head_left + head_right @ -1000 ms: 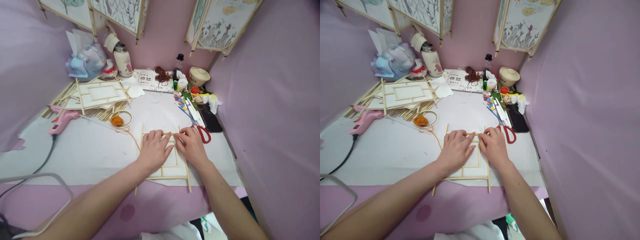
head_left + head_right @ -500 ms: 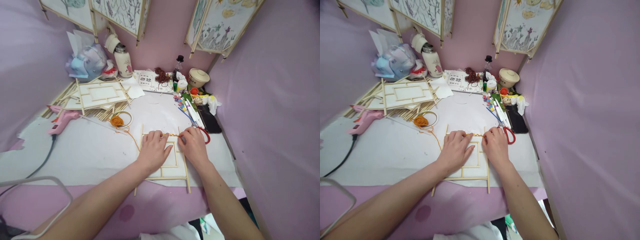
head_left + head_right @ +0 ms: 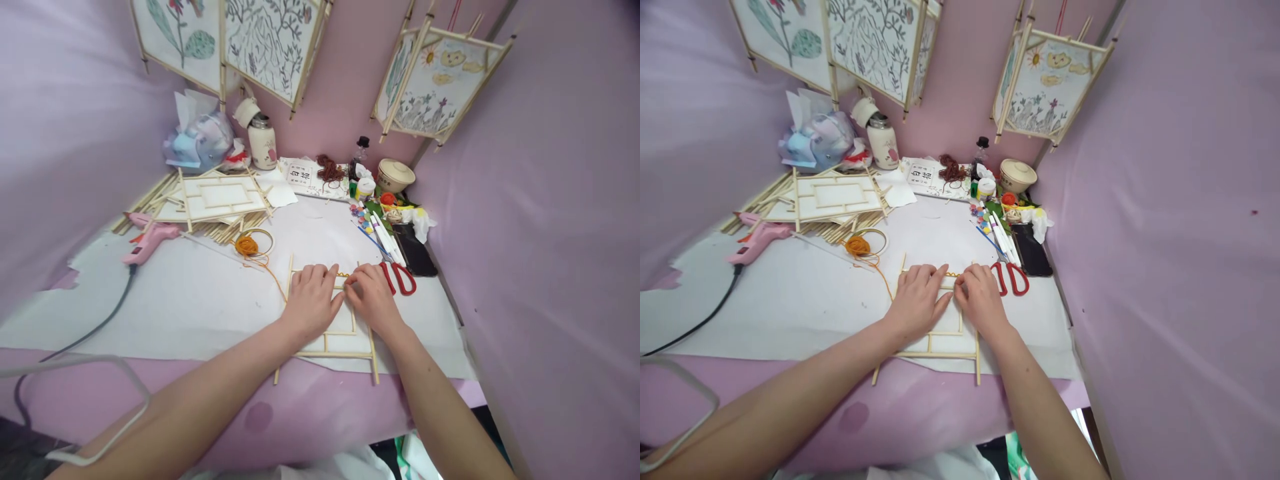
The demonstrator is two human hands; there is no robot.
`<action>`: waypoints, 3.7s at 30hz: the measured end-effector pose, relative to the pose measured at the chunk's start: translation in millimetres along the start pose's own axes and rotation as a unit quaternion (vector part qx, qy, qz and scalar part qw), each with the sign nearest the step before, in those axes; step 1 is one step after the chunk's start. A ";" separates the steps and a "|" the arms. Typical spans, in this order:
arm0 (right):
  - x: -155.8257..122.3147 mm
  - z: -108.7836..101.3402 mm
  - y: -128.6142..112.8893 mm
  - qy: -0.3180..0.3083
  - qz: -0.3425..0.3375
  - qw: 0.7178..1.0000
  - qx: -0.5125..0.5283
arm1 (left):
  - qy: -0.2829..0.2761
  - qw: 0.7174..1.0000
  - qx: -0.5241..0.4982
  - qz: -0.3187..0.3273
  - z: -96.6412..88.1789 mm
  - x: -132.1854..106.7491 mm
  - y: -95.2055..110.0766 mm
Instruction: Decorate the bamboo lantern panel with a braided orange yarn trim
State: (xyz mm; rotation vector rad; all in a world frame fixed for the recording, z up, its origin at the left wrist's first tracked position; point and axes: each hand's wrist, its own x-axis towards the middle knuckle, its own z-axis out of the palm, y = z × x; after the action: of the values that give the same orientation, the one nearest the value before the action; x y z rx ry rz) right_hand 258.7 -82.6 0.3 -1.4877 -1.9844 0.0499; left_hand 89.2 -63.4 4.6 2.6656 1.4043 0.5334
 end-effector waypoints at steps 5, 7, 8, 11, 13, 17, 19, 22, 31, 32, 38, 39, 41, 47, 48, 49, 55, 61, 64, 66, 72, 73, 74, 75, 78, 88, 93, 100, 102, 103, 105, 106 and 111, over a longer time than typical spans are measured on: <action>-0.9 -12.6 4.6 0.158 0.034 0.982 0.093 | 0.013 0.998 -0.055 -0.006 -6.6 0.7 0.5; -1.2 -16.1 8.4 0.226 0.066 0.965 0.111 | 0.024 0.996 -0.090 -0.008 -18.0 1.0 1.1; -1.5 -16.9 10.4 0.243 0.078 0.960 0.117 | 0.034 0.994 -0.104 -0.011 -26.1 0.8 0.0; -2.9 -16.9 15.0 0.251 0.097 0.954 0.130 | 0.093 0.988 -0.121 -0.025 -56.4 -4.3 -17.0; -4.8 -16.8 16.5 0.247 0.104 0.954 0.133 | 0.147 0.982 -0.090 -0.075 -76.9 -13.2 -44.4; -9.2 -16.7 18.9 0.245 0.119 0.954 0.129 | 0.213 0.931 0.056 -0.291 -108.5 -49.0 -128.5; -9.9 -15.2 20.9 0.241 0.130 0.952 0.135 | 0.211 0.884 0.117 -0.400 -118.5 -70.6 -171.0; -9.8 -11.7 22.4 0.229 0.144 0.950 0.154 | 0.155 0.851 0.135 -0.483 -123.7 -90.5 -217.7; -20.8 -6.4 32.6 0.189 0.206 0.943 0.179 | -0.012 0.911 0.138 -0.388 -113.2 -71.2 -236.7; -22.8 -6.0 35.4 0.191 0.215 0.940 0.184 | -0.012 0.910 0.144 -0.388 -114.1 -74.4 -233.0; -30.6 -12.0 32.2 0.212 0.218 0.931 0.201 | -0.004 0.902 0.167 -0.398 -124.5 -125.3 -193.9; -31.6 -14.8 27.5 0.216 0.205 0.933 0.202 | 0.007 0.897 0.169 -0.409 -126.9 -135.0 -185.8; -34.6 -20.7 16.6 0.214 0.186 0.936 0.208 | 0.005 0.888 0.174 -0.425 -132.6 -151.8 -170.5; -61.3 -33.3 -20.8 0.230 0.201 0.920 0.243 | 0.103 0.889 0.183 -0.406 -151.7 -159.5 -123.6; -67.2 -34.2 -28.4 0.230 0.208 0.916 0.256 | 0.114 0.890 0.166 -0.410 -153.9 -152.6 -113.2; -72.8 -34.8 -36.6 0.224 0.214 0.912 0.270 | 0.124 0.888 0.143 -0.418 -155.1 -143.8 -101.6; -85.7 -40.0 -80.3 0.093 0.219 0.888 0.393 | 0.057 0.961 -0.056 -0.266 -126.8 -81.2 -1.1; -78.0 -57.0 -80.9 0.092 0.274 0.797 0.531 | -0.126 0.984 -0.127 -0.020 -74.8 -49.1 99.5; -76.2 -62.6 -73.3 0.135 0.340 0.729 0.578 | -0.153 0.980 -0.130 0.002 -64.7 -41.2 120.2; -75.9 -62.8 -69.0 0.158 0.374 0.708 0.578 | -0.164 0.977 -0.136 0.014 -62.7 -37.4 123.3; -74.6 -55.5 -49.9 0.180 0.397 0.736 0.519 | -0.189 0.957 -0.161 0.149 -61.0 -13.6 77.7; -74.7 -54.4 -45.3 0.171 0.398 0.750 0.500 | -0.188 0.960 -0.147 0.146 -57.9 -5.0 62.5; -75.0 -53.5 -40.8 0.159 0.403 0.765 0.476 | -0.176 0.967 -0.125 0.136 -53.5 4.6 46.4; -75.3 -52.9 -36.8 0.141 0.414 0.780 0.449 | -0.148 0.976 -0.102 0.122 -48.0 14.6 30.5; -74.6 -52.0 -29.0 0.082 0.459 0.811 0.353 | -0.087 0.986 -0.057 0.131 -28.9 38.8 -7.6; -63.1 -44.5 -24.2 -0.014 0.481 0.847 0.227 | -0.015 0.977 -0.083 0.197 -2.8 31.4 -22.2; -64.8 -40.9 -21.8 -0.016 0.487 0.846 0.218 | -0.022 0.975 -0.085 0.206 -1.4 34.4 -24.6; -64.3 -40.5 -22.3 -0.026 0.491 0.846 0.207 | -0.006 0.975 -0.090 0.205 3.3 35.2 -26.5; -64.3 -40.7 -23.2 -0.028 0.497 0.842 0.207 | -0.004 0.975 -0.090 0.204 3.9 35.4 -26.5; -64.3 -40.6 -23.6 -0.029 0.500 0.841 0.206 | -0.003 0.975 -0.090 0.204 4.1 35.6 -26.5; -64.2 -40.4 -23.8 -0.029 0.501 0.841 0.203 | -0.004 0.975 -0.088 0.206 4.4 36.0 -26.5; -64.1 -40.2 -23.6 -0.028 0.502 0.841 0.201 | -0.006 0.974 -0.086 0.208 4.4 36.1 -26.5; -63.5 -39.4 -22.1 -0.030 0.501 0.842 0.197 | -0.010 0.974 -0.081 0.210 4.3 36.2 -26.6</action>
State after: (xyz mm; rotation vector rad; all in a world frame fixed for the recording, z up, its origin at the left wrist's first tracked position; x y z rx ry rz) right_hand 269.4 -159.1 10.3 -2.0491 -0.9286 0.8920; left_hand 88.5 -18.2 4.0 2.8228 0.7469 0.6199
